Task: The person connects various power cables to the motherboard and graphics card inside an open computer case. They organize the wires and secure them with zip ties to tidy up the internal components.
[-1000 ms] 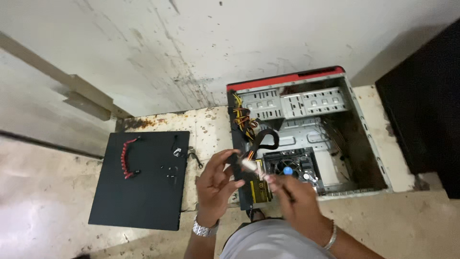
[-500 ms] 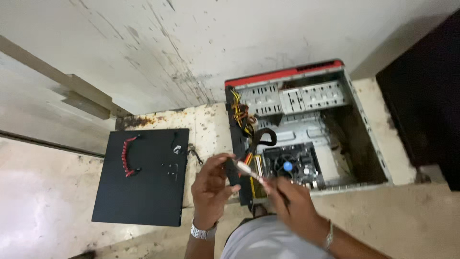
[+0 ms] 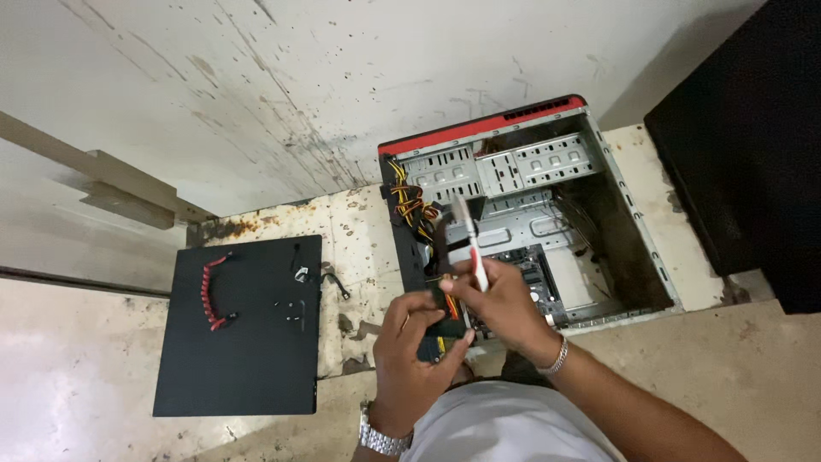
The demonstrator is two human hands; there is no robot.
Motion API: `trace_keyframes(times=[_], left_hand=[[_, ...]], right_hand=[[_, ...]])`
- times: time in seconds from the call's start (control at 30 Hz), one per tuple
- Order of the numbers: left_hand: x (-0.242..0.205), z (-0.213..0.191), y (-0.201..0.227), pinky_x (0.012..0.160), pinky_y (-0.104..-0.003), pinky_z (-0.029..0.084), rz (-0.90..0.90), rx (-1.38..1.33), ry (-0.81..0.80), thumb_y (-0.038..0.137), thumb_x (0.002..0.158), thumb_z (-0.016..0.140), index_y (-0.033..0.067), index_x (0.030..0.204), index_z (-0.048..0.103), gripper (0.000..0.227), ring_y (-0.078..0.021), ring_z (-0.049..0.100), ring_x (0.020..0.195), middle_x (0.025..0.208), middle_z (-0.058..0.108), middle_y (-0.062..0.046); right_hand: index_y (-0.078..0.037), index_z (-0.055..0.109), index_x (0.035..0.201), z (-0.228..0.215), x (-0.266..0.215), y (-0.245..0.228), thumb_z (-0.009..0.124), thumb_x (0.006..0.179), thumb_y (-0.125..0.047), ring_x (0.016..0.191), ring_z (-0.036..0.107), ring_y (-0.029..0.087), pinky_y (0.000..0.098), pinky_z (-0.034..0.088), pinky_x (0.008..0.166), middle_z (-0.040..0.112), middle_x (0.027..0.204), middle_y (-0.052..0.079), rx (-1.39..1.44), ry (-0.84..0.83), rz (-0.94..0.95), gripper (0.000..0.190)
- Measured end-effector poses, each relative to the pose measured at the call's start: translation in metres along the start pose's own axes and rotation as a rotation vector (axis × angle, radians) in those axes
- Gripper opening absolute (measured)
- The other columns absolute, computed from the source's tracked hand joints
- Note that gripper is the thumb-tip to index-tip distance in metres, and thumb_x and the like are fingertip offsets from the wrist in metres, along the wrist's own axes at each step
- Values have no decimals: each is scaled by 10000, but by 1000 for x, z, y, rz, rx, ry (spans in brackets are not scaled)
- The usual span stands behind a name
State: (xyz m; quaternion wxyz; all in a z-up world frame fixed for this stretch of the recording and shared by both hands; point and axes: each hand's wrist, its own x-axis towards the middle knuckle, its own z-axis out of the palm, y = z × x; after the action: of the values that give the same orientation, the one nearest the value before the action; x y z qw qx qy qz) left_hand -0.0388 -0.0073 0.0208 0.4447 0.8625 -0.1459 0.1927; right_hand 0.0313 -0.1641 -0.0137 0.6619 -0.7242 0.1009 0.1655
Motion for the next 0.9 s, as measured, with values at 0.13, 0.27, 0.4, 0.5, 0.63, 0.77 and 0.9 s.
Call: trace_keyframes(times=[0.13, 0.27, 0.4, 0.5, 0.63, 0.77, 0.9], left_hand=[[-3, 7, -7, 798, -353, 607, -262, 0, 32, 458, 950, 638, 95, 1287, 662, 496, -233, 767, 1008, 1117, 765, -95], [-3, 16, -38, 825, -471, 569, -763, -662, 565, 377, 1003, 554, 36, 863, 661, 384, -213, 778, 859, 988, 809, -156], [-11, 30, -40, 1059, -598, 597, -659, -1141, 732, 294, 1000, 633, 34, 909, 672, 278, -306, 781, 911, 872, 748, -110], [-10, 40, -48, 1051, -553, 614, -749, -1035, 721, 287, 969, 658, 6, 884, 623, 296, -307, 743, 1035, 1002, 742, -214], [-22, 38, -53, 610, -351, 459, -648, -704, 592, 351, 1034, 594, 93, 760, 517, 384, -114, 476, 643, 667, 469, -11], [-17, 37, -40, 1022, -566, 626, -681, -936, 613, 281, 980, 635, 8, 967, 637, 273, -340, 736, 1085, 1027, 726, -190], [-20, 47, -60, 925, -507, 631, -716, -1059, 714, 237, 941, 715, 55, 834, 539, 274, -318, 700, 992, 949, 680, -187]], right_hand=[[-130, 801, 1127, 0, -7, 2, 668, 943, -372, 894, 709, 94, 257, 549, 784, 797, 952, -17, -150, -92, -319, 331], [-47, 638, 1354, 7, -46, 6, 453, 1053, -299, 613, 583, 117, 273, 477, 535, 660, 878, 57, -133, -91, -502, 433], [-92, 590, 1454, 7, -63, 19, 643, 990, -87, 473, 405, 56, 225, 437, 505, 447, 547, -94, -243, -258, -739, 467], [-38, 589, 1427, 1, -28, 47, 484, 1002, 31, 639, 524, 175, 316, 412, 586, 637, 772, 29, -418, -51, -970, 443], [-70, 531, 1474, -2, -46, 39, 497, 1030, -16, 680, 609, 228, 304, 538, 640, 653, 948, 124, -496, -123, -974, 449], [-108, 518, 1510, -8, -54, 44, 565, 999, 32, 620, 468, 149, 275, 448, 558, 574, 792, 33, -422, -116, -904, 532], [-78, 562, 1465, -12, -28, 52, 602, 993, 36, 595, 451, 109, 253, 409, 548, 525, 693, -33, -382, -37, -965, 487]])
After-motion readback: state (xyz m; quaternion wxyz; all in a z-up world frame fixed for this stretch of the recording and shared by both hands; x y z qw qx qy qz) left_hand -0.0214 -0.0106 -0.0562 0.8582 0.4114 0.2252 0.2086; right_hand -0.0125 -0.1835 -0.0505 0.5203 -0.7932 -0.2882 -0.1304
